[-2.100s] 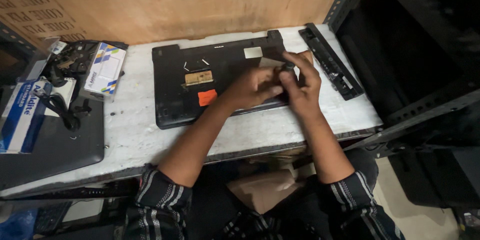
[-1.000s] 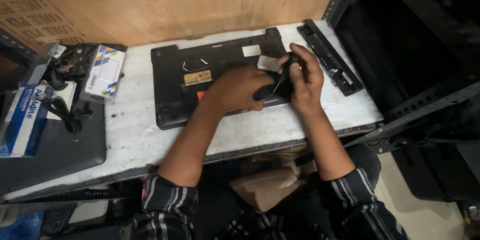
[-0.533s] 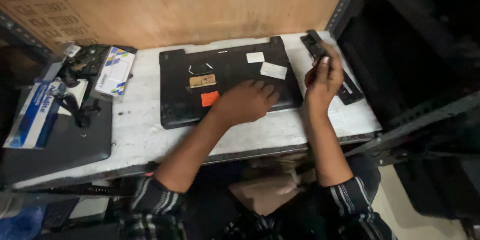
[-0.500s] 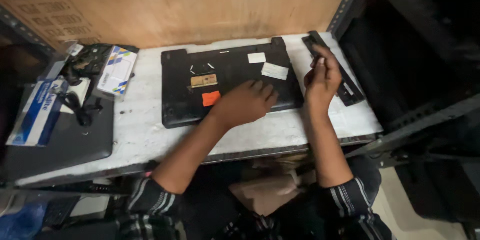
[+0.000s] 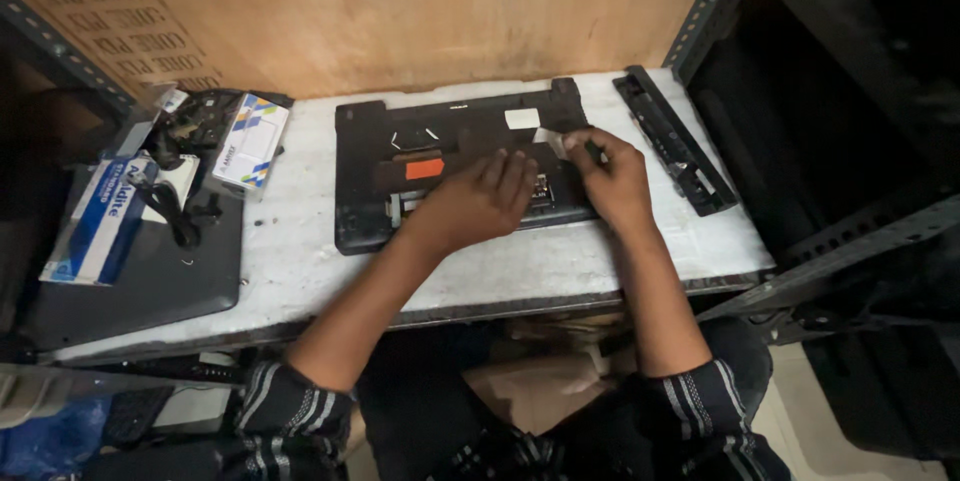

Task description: The person removes the battery from a laptop, then uses a screwdriver to remove screws and detach the bottom cover. They continue unscrewing internal components and place removed parts on the workbench.

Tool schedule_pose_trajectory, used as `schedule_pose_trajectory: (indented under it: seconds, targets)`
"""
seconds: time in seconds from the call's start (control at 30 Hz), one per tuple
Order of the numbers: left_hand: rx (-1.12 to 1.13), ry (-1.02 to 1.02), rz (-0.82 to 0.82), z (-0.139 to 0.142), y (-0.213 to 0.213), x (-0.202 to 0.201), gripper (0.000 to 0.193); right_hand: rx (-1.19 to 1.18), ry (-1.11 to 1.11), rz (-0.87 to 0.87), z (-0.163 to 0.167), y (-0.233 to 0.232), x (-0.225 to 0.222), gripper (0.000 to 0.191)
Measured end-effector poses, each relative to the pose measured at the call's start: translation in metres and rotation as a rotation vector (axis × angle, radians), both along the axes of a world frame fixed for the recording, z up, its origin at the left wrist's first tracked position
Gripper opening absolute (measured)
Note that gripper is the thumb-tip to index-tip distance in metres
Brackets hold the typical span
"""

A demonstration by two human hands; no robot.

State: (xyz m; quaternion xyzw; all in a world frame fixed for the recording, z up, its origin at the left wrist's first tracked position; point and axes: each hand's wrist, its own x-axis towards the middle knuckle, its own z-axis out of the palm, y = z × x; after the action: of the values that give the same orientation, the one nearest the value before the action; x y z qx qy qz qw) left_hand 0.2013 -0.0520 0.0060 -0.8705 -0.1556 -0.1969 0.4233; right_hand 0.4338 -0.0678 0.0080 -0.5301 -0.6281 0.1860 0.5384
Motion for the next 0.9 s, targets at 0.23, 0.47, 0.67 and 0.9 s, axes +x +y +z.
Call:
schedule_pose_trajectory:
  seconds: [0.23, 0.47, 0.67, 0.9]
  targets:
    - [0.019, -0.105, -0.019, 0.003, -0.005, -0.008, 0.039, -0.404, 0.345, 0.14, 0.01, -0.006, -0.008, 0.024]
    - [0.013, -0.172, -0.002, 0.017, -0.011, -0.029, 0.036, -0.346, 0.575, 0.322, 0.001, -0.001, -0.007, 0.031]
    - [-0.331, -0.736, 0.106, 0.029, -0.009, -0.1, 0.02, -0.22, 0.618, 0.286, -0.01, 0.01, 0.004, 0.035]
    - [-0.476, -1.111, 0.253, 0.024, 0.006, -0.128, 0.01, -0.122, 0.581, 0.043, 0.0, -0.008, 0.054, 0.03]
